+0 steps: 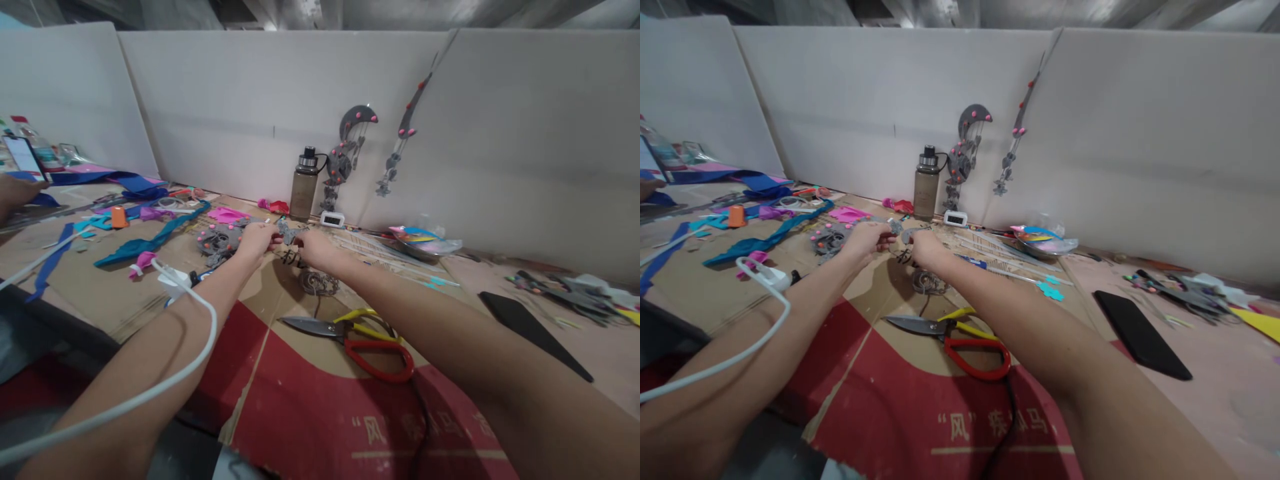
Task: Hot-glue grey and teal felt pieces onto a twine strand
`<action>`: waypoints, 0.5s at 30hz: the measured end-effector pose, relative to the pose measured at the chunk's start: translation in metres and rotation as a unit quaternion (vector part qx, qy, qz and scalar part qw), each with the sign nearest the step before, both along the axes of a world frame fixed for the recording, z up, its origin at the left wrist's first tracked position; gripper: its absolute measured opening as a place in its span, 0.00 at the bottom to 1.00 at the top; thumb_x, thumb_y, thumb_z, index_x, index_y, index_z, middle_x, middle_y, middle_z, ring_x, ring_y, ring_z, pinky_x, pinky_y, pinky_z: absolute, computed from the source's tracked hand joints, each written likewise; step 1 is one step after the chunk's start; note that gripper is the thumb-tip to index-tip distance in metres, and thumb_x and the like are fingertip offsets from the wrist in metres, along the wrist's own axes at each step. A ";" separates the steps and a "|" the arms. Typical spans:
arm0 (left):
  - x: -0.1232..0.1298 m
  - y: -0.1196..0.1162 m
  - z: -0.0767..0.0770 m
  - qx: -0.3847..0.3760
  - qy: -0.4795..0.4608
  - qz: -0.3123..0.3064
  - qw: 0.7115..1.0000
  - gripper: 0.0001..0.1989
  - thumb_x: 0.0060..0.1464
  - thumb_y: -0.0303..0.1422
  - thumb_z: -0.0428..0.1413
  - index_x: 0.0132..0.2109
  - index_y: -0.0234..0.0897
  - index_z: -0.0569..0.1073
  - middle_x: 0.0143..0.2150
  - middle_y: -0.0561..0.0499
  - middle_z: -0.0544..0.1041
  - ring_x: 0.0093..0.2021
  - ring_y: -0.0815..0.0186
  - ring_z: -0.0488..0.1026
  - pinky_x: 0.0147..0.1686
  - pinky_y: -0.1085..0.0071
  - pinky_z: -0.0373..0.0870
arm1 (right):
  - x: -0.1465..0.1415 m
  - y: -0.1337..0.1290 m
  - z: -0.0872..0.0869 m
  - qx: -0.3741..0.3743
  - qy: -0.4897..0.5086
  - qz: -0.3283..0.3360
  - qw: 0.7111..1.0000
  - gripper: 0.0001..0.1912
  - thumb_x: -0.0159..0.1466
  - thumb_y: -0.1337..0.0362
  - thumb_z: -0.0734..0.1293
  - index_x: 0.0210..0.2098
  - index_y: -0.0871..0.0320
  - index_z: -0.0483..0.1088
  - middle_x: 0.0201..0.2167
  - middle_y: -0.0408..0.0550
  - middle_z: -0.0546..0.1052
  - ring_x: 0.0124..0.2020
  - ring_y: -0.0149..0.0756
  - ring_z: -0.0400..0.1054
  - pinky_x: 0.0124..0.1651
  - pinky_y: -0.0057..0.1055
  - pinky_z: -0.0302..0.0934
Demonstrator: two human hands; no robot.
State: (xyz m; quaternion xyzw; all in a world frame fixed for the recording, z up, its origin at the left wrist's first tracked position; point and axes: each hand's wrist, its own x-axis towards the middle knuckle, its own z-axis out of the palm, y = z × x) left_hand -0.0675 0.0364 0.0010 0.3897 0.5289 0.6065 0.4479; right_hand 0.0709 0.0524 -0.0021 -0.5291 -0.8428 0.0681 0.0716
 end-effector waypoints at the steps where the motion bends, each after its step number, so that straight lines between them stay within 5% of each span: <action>1: 0.000 0.000 0.000 0.000 0.004 0.005 1.000 0.05 0.39 0.24 0.56 0.20 0.32 0.68 0.20 0.47 0.74 0.20 0.70 0.70 0.16 0.79 0.59 | 0.001 0.000 0.000 -0.003 0.003 -0.010 1.000 0.16 0.59 0.74 0.61 0.45 0.61 0.74 0.44 0.55 0.77 0.45 0.38 0.71 0.43 0.25 0.60; 8: -0.002 0.000 0.002 0.008 0.004 0.017 1.000 0.07 0.37 0.25 0.59 0.20 0.34 0.68 0.19 0.49 0.73 0.20 0.70 0.70 0.16 0.80 0.57 | -0.005 -0.003 -0.005 -0.055 0.065 -0.037 0.996 0.10 0.54 0.76 0.65 0.34 0.65 0.77 0.38 0.58 0.79 0.41 0.41 0.73 0.42 0.27 0.62; 15: 0.002 -0.002 0.002 0.001 -0.057 -0.019 0.998 0.07 0.38 0.21 0.57 0.20 0.33 0.67 0.18 0.49 0.73 0.18 0.70 0.70 0.15 0.80 0.58 | -0.006 0.013 -0.006 -0.153 0.245 -0.043 0.956 0.13 0.61 0.72 0.63 0.45 0.62 0.73 0.35 0.48 0.80 0.28 0.24 0.72 0.33 0.18 0.65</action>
